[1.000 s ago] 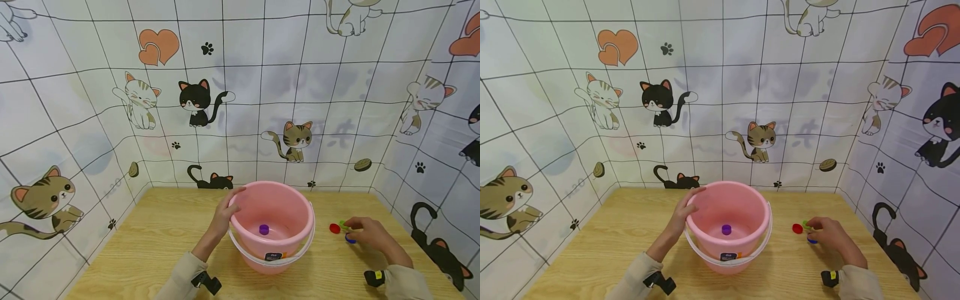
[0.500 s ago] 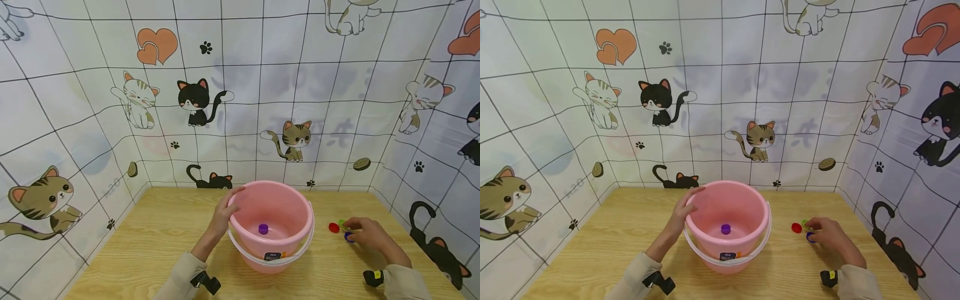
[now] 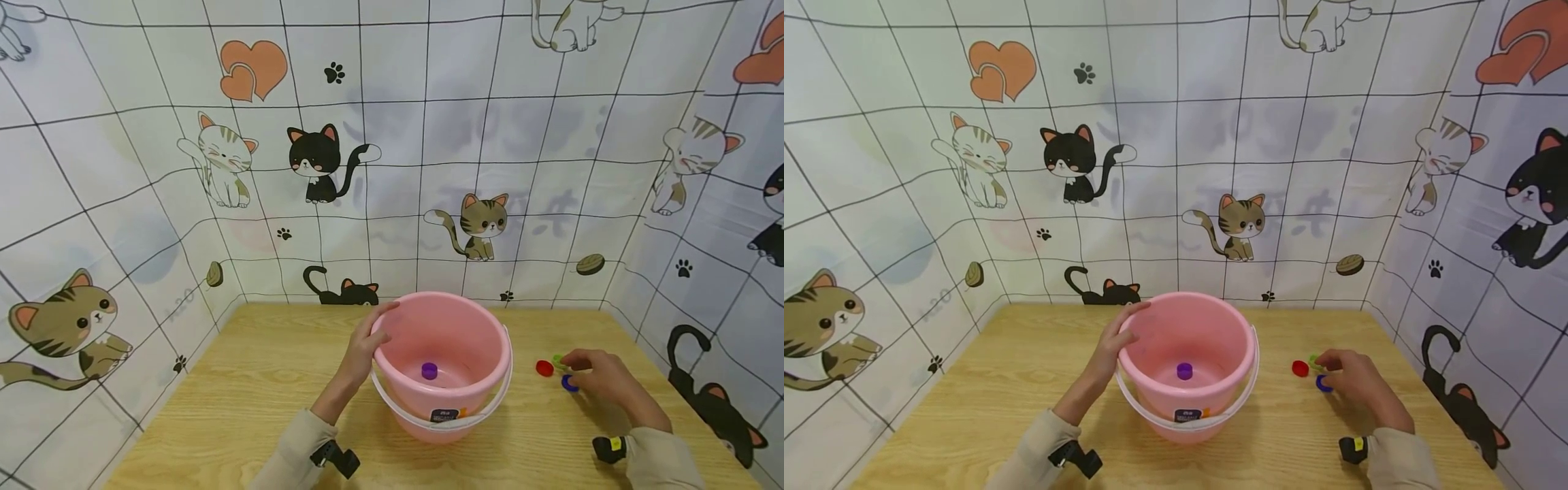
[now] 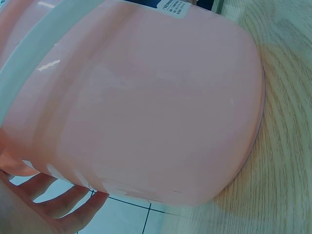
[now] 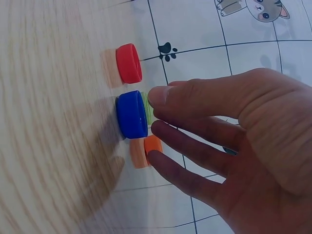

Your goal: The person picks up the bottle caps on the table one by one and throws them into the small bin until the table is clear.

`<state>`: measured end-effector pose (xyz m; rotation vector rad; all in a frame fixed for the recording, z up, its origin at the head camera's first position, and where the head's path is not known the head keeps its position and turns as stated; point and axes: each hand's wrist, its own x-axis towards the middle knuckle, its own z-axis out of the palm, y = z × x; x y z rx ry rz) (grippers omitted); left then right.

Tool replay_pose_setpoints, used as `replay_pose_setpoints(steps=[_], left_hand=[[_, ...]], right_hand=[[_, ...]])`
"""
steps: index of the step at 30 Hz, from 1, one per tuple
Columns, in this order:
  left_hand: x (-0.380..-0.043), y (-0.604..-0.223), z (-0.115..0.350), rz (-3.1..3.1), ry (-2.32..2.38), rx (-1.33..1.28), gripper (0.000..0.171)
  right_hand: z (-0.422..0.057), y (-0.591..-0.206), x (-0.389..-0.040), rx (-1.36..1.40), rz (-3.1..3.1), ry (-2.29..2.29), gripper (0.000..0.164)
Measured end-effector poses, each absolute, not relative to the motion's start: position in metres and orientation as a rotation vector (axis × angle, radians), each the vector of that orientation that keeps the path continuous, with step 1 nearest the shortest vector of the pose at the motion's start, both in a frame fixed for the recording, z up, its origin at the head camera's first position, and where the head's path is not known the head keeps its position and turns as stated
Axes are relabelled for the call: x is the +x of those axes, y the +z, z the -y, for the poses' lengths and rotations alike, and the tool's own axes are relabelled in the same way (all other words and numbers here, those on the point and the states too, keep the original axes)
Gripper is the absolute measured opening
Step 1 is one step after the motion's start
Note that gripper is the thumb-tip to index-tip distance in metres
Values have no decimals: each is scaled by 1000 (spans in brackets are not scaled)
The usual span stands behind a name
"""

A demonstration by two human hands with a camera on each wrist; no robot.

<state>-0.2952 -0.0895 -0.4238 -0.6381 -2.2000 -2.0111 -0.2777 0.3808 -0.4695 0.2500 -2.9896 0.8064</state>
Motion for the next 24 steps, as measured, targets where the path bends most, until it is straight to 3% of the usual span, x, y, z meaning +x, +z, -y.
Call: replay_pose_setpoints(steps=[24], left_hand=[[-294, -423, 90, 2202, -2016, -638, 61]], right_hand=[[-380, -478, -280, 256, 3022, 842, 33]])
